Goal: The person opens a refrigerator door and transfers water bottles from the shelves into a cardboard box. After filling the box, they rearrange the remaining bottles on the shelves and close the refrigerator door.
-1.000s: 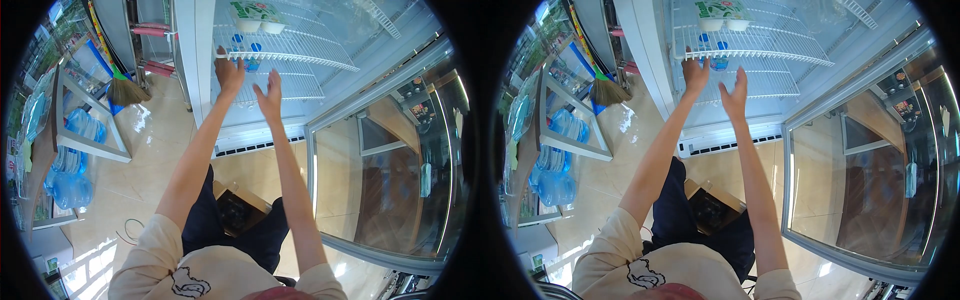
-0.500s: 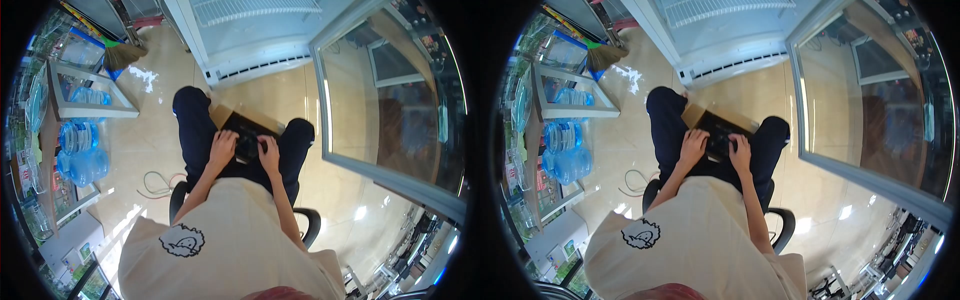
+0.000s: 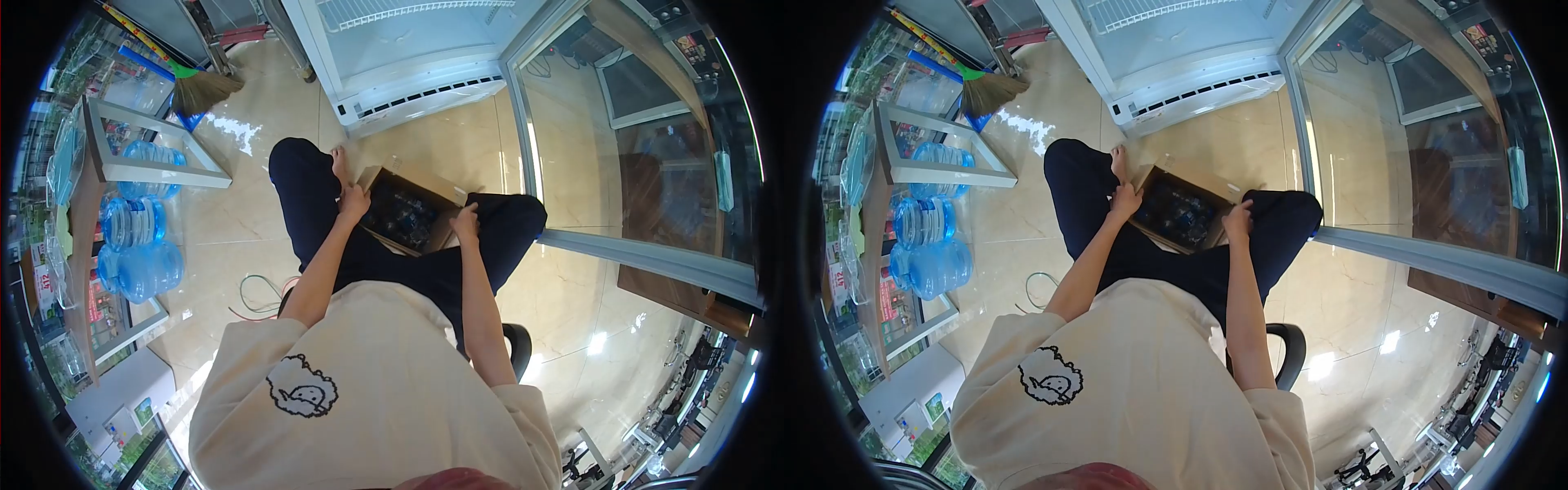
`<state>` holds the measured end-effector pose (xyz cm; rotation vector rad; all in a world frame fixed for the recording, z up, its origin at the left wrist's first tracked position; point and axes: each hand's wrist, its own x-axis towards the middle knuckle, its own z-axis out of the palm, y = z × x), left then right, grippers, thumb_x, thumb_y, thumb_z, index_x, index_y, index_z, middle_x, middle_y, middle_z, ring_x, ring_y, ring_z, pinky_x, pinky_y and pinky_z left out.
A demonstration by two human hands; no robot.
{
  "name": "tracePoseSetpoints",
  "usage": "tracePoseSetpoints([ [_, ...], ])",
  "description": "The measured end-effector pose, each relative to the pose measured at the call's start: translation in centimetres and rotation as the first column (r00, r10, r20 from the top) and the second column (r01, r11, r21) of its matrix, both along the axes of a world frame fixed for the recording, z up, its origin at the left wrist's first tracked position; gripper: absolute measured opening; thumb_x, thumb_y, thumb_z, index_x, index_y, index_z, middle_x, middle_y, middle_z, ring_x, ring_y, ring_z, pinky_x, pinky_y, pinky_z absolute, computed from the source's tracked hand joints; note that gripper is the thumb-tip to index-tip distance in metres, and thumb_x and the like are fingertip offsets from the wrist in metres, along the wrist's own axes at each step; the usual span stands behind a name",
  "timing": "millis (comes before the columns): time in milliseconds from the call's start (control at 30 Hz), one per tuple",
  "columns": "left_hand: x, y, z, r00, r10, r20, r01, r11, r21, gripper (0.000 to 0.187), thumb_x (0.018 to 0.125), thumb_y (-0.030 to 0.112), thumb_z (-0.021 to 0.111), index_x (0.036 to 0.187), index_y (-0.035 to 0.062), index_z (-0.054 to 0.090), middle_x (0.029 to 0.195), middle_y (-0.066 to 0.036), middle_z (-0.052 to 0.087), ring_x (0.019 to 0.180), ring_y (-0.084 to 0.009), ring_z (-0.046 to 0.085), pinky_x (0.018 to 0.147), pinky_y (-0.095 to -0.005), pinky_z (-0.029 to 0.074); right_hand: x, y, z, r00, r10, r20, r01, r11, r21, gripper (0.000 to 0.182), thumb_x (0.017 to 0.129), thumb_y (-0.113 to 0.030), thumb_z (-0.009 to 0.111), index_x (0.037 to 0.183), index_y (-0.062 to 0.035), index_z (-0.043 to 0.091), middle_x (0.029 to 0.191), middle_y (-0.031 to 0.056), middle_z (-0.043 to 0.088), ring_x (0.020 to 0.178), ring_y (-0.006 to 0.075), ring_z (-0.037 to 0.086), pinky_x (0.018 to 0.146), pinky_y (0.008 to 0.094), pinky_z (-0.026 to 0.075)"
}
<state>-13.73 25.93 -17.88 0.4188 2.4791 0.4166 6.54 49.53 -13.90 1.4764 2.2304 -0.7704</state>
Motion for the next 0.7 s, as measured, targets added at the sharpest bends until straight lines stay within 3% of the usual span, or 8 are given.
tracePoseSetpoints([
  [100, 1.7, 1.0, 0.9, 0.999, -0.014, -0.032, 0.015, 0.999, 0.028, 0.040, 0.104, 0.033, 0.056, 0.103, -0.0045, 0.069, 0.100, -0.026, 0.070, 0.096, -0.0431, 0.071, 0.083, -0.0520, 0.057, 0.4, 0.5, -3.1, 0.998, -0.060, 0.036, 0.064, 0.993, -0.101, 0.076, 0.081, -0.012, 0.075, 0.140, 0.0102, 0.033, 0.124, 0.0355, 0.061, 0.117, 0.0489, 0.063, 0.102, 0.0498, 0.052],
  [233, 1.9, 1.6, 1.3, 0.990, 0.017, -0.137, -0.002, 0.994, 0.109, 0.039, 0.107, 0.028, 0.051, 0.094, -0.0053, 0.068, 0.087, -0.028, 0.069, 0.084, -0.0447, 0.071, 0.073, -0.0517, 0.058, 0.5, -0.4, -5.1, 0.959, -0.103, -0.262, 0.103, 0.995, -0.016, 0.070, 0.077, -0.005, 0.068, 0.141, 0.0052, 0.040, 0.117, 0.0369, 0.062, 0.115, 0.0537, 0.061, 0.099, 0.0501, 0.050],
  [300, 1.5, 1.9, 1.1, 0.990, 0.045, -0.134, -0.026, 0.990, 0.139, 0.040, 0.107, 0.027, 0.050, 0.092, -0.0057, 0.068, 0.083, -0.029, 0.068, 0.080, -0.0456, 0.071, 0.070, -0.0518, 0.058, -0.3, 0.4, -3.1, 0.945, -0.064, -0.319, 0.054, 0.998, -0.037, 0.066, 0.077, -0.005, 0.066, 0.139, 0.0044, 0.044, 0.114, 0.0371, 0.063, 0.114, 0.0535, 0.061, 0.098, 0.0504, 0.051],
  [367, 1.2, 2.1, 0.3, 0.982, 0.044, -0.181, -0.013, 0.986, 0.166, 0.041, 0.107, 0.027, 0.051, 0.090, -0.0063, 0.068, 0.080, -0.031, 0.067, 0.079, -0.0463, 0.070, 0.070, -0.0525, 0.058, -1.3, 1.5, -2.8, 0.912, -0.019, -0.410, 0.030, 0.999, 0.022, 0.057, 0.077, -0.004, 0.064, 0.132, 0.0041, 0.053, 0.104, 0.0376, 0.065, 0.108, 0.0530, 0.063, 0.093, 0.0514, 0.053],
  [500, -0.4, 2.4, -0.3, 0.982, 0.002, -0.187, 0.032, 0.983, 0.179, 0.041, 0.107, 0.027, 0.051, 0.092, -0.0076, 0.067, 0.075, -0.033, 0.065, 0.077, -0.0484, 0.069, 0.070, -0.0541, 0.057, -3.8, 3.6, -3.2, 0.895, 0.075, -0.440, -0.029, 0.993, 0.111, 0.052, 0.077, -0.002, 0.062, 0.128, 0.0005, 0.056, 0.095, 0.0335, 0.068, 0.099, 0.0537, 0.065, 0.086, 0.0537, 0.053],
  [600, -0.6, 2.9, 0.1, 0.980, 0.021, -0.198, 0.019, 0.980, 0.196, 0.041, 0.106, 0.028, 0.052, 0.095, -0.0092, 0.066, 0.075, -0.035, 0.064, 0.078, -0.0498, 0.068, 0.071, -0.0548, 0.057, -6.1, 6.5, -2.6, 0.898, 0.140, -0.416, -0.118, 0.990, 0.080, 0.046, 0.076, -0.001, 0.061, 0.122, 0.0006, 0.058, 0.095, 0.0320, 0.068, 0.097, 0.0531, 0.065, 0.083, 0.0541, 0.053],
  [700, -1.4, 3.9, 1.2, 0.993, 0.082, -0.087, -0.058, 0.968, 0.243, 0.038, 0.105, 0.024, 0.054, 0.094, -0.0117, 0.064, 0.084, -0.038, 0.065, 0.090, -0.0559, 0.065, 0.075, -0.0581, 0.053, -8.0, 7.8, -1.9, 0.870, 0.140, -0.473, -0.098, 0.989, 0.111, 0.040, 0.076, 0.001, 0.060, 0.116, 0.0006, 0.059, 0.098, 0.0314, 0.068, 0.094, 0.0524, 0.066, 0.082, 0.0533, 0.053],
])
